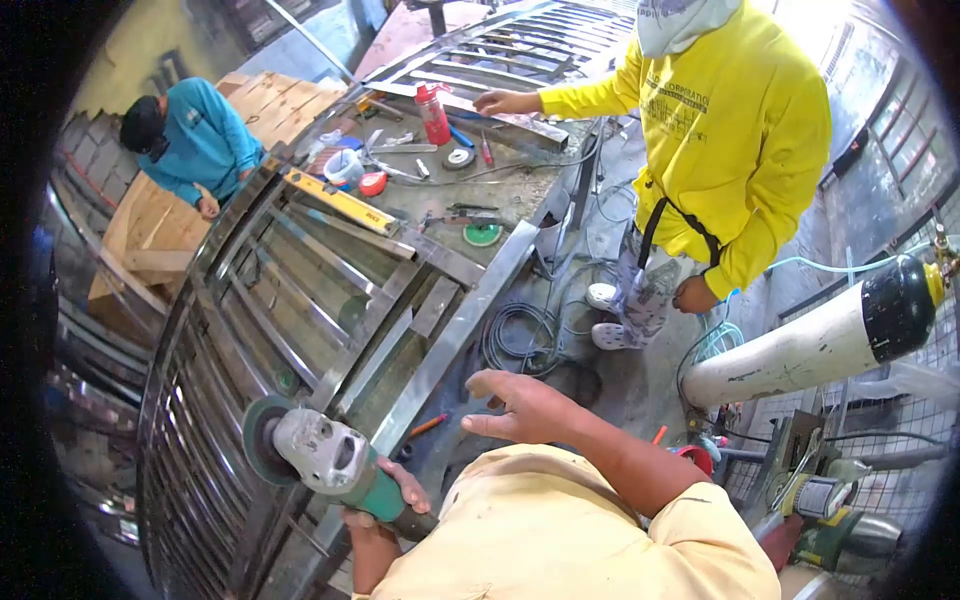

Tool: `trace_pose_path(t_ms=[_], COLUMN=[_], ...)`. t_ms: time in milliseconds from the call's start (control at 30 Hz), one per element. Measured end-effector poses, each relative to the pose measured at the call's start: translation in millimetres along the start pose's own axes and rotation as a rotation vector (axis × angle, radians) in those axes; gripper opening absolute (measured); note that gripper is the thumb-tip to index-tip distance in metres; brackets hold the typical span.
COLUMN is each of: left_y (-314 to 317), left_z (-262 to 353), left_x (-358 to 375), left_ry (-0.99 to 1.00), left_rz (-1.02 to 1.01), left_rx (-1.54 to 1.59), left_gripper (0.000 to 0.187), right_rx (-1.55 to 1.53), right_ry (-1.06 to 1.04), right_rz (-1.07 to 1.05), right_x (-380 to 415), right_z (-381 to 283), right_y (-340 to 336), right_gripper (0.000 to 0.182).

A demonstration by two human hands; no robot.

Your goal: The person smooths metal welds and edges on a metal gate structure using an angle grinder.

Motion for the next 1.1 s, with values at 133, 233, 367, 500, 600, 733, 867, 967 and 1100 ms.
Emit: trace_pose_path(t_ms=[133, 233, 367, 500, 600, 733, 867, 967, 1100], left_y=[-24.6, -48.8, -48.4, -56.1, -66.9, -74.6, -74.4, -71.1, -65.6], left_z=[5.6, 2.3, 21.9, 28.0, 26.5, 25.9, 21.8, 15.8, 3.9], left_x=[-33.1, -43.3, -68.1, -61.5, -52.8, -59.5, -72.8, -92.7, -128.6], left_ry=[-0.086, -0.168, -0.224, -0.235, -0.250, -0.105, 0.003, 0.105, 0.219], left_rz=[-0.070, 0.052, 0.004, 0.094, 0.155, 0.074, 0.138, 0.159, 0.163], left_rx=[0.134, 0.188, 0.078, 0.046, 0.014, 0.012, -0.021, -0.051, -0.089], left_gripper=[0.078, 0.076, 0.072, 0.074, 0.074, 0.076, 0.076, 0.076, 0.075], right_rx=[0.081, 0.166, 0.222, 0.217, -0.108, -0.223, -0.034, -0.232, -0.188], right_ry=[0.070, 0.127, 0.173, 0.152, 0.178, 0.225, 0.463, 0.467, -0.060], right_rz=[0.083, 0.178, 0.476, 0.678, 0.647, 0.487, 0.059, -0.090, -0.467], right_x=[-21.5, -30.0, -42.9, -54.7, -87.0, -168.2, -235.8, -273.1, -307.2], right_z=[6.7, 10.9, 42.0, 85.5, 132.1, 153.8, 141.6, 166.5, 174.8], right_y=[-17.1, -56.4, -141.4, -214.1, -249.7, -279.4, -261.7, -256.2, -196.4], right_gripper=[0.061, 0.057, 0.047, 0.034, 0.028, 0.026, 0.036, 0.048, 0.058])
Point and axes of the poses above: each hand's wrist, its own x-axis away from the middle knuckle, its own y-axis out of the palm, z = x × y, the point moved 10 cm from there along -x, towards the middle knuckle
